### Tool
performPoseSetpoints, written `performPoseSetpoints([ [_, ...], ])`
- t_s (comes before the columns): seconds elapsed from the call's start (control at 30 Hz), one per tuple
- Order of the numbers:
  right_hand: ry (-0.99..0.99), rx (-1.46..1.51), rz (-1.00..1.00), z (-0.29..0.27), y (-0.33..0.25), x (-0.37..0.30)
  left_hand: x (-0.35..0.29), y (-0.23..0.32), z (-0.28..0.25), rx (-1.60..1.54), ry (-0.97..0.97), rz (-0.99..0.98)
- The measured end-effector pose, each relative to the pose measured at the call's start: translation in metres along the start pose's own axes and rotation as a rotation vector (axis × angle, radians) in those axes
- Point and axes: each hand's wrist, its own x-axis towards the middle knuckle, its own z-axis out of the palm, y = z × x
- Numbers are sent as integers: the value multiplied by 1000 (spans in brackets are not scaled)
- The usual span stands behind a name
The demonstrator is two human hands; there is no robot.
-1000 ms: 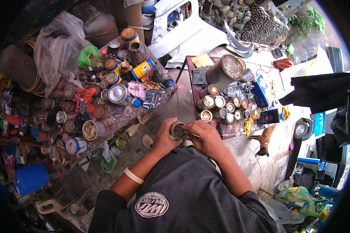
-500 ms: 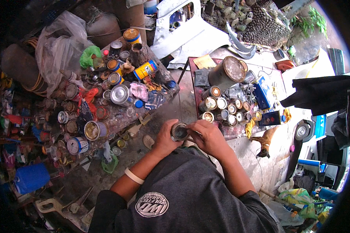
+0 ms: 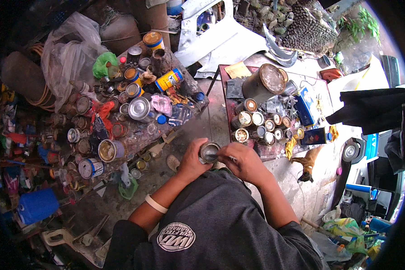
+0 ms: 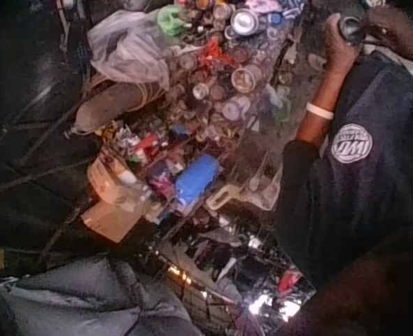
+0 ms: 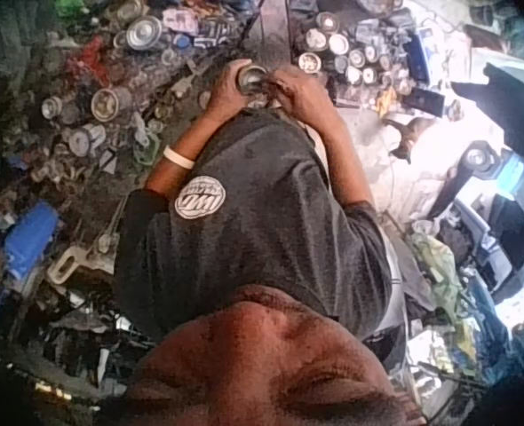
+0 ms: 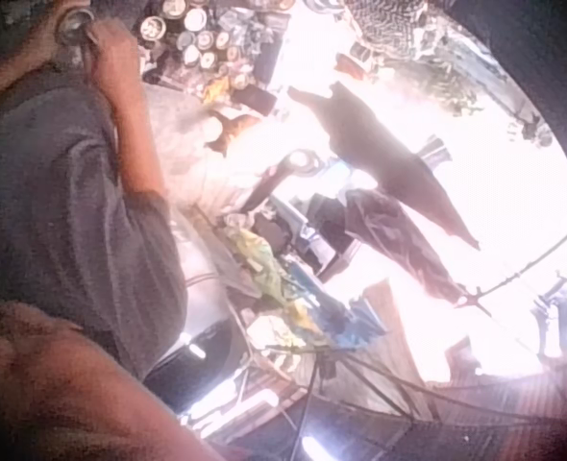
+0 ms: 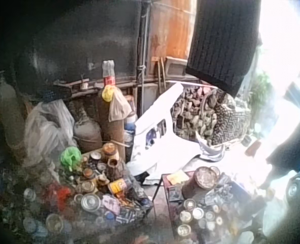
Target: The person selects a paint can from a cluttered table, opens it, and uses a metal stir stick to mix the contents. They walk through a garage with several cars, inspecting the paint mixture on the stick, before returning to the table to place the can back among other supplies.
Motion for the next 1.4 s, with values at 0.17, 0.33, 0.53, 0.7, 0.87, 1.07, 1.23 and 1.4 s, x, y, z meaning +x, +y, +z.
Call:
performPoseSetpoints([
  [0.17, 53, -18, -6, 9, -4, -1, 0, 1, 3, -22, -2, 16],
  [0.33, 25, -68, 76, -1, -7, -1, -4, 3, 3, -2, -10, -8],
  [0.53, -10, 2, -6, -1, -7, -7, -6, 1, 6, -57, -18, 11],
  [0.7, 56, -47, 40, 6, -14, -3, -9, -3, 9, -104, -29, -2],
  [0.87, 124, -68, 23, 6, -15, -7, -15, -13, 15, -101, 1, 31],
  [1.07, 55, 31, 27, 15, -29, -3, -20, -12, 8, -96, 11, -6],
  [1.23, 200, -98, 57, 17, -17, 1, -23, -17, 14, -53, 29, -9],
  [1.4, 61, -3, 72, 12, -26, -4, -23, -24, 18, -116, -11, -32],
])
